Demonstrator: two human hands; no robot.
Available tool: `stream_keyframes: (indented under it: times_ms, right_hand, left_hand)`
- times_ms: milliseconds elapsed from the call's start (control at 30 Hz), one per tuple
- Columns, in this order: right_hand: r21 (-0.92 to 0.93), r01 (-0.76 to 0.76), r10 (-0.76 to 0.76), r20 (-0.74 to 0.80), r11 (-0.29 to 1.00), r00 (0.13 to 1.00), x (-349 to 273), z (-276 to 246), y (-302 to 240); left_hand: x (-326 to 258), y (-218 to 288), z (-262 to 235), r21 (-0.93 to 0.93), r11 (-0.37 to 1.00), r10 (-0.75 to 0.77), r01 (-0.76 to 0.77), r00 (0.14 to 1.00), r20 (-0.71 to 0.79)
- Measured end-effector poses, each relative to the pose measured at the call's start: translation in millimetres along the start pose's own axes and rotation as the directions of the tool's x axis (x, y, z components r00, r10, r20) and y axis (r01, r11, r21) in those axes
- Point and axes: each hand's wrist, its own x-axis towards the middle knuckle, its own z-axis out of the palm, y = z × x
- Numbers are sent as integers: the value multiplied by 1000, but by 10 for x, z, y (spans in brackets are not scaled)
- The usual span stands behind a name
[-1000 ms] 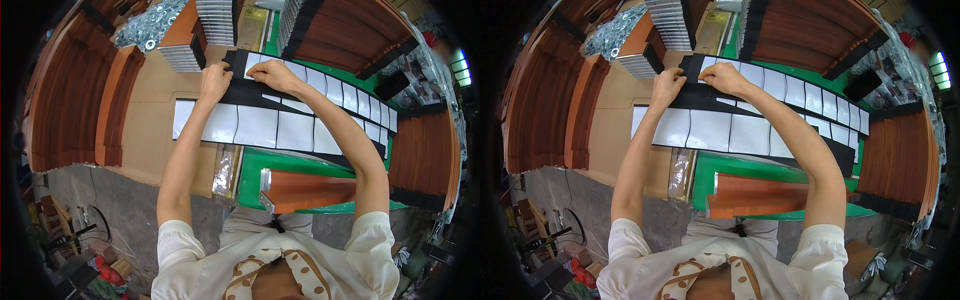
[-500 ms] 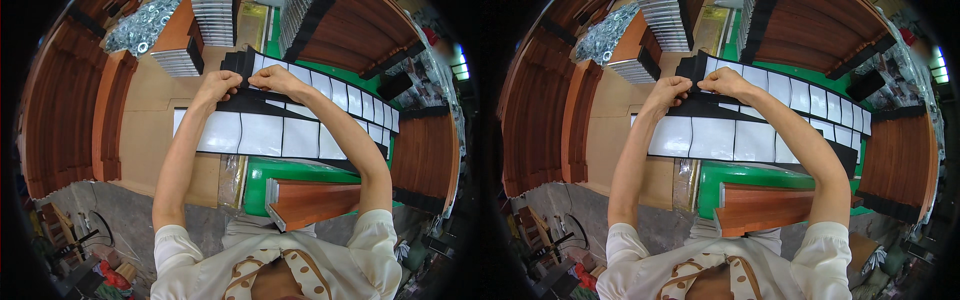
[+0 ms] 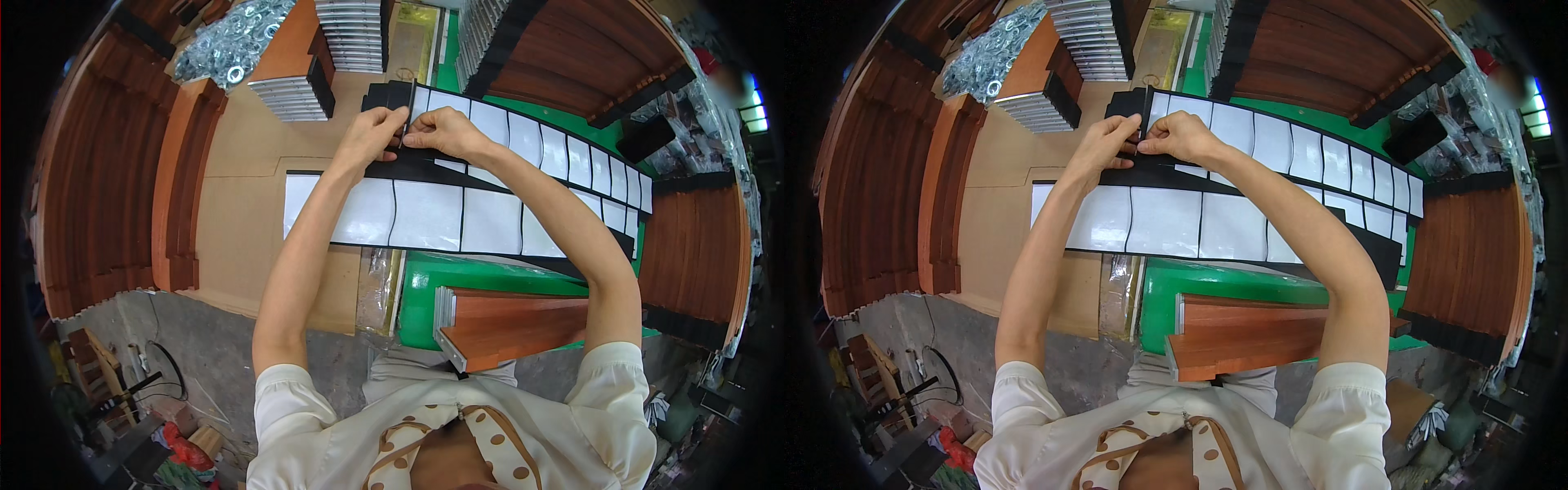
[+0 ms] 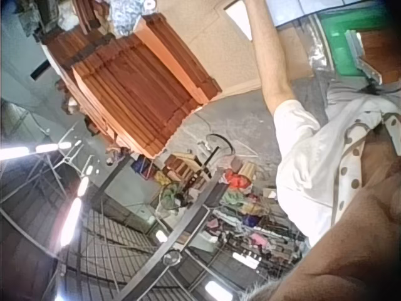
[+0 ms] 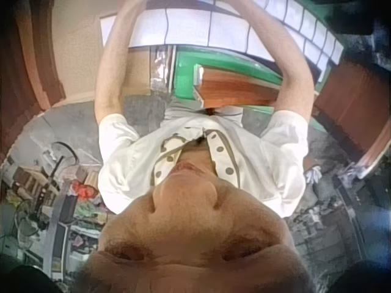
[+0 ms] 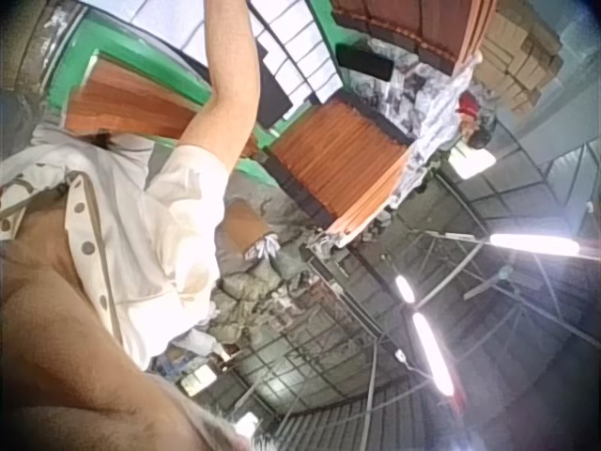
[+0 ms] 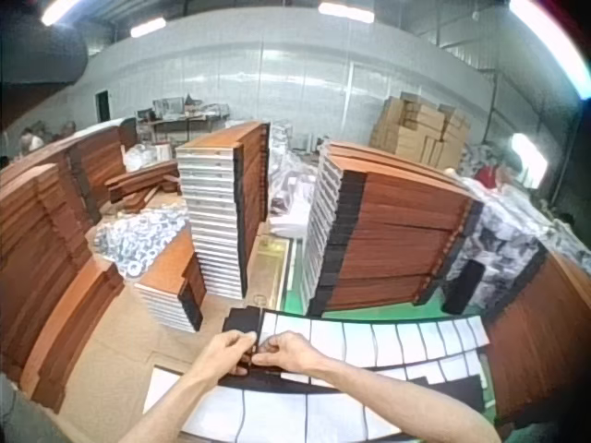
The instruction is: The person is attaching black strips to wooden furniture components and stacking them.
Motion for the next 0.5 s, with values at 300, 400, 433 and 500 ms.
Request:
stream_keyframes:
  times_ms: [300, 400, 433, 500]
  right_hand:
    - [-50, -43, 43, 0, 998, 999, -39, 34, -91]
    - [-64, -44, 45, 10, 997, 999, -45, 43, -97]
    - [-48, -47, 48, 17, 998, 999, -46, 46, -101]
    - [-47, -63, 64, 21, 997, 998, -53, 31, -111]
  left_hand:
    - [88, -100, -120, 63, 996, 65, -65, 998, -2]
    - [108, -91, -111, 61, 996, 60, -60, 998, 1]
    - [112, -88, -102, 69, 995, 66, -65, 998, -1]
    - [134, -119, -74, 51, 995, 83, -82, 996, -17]
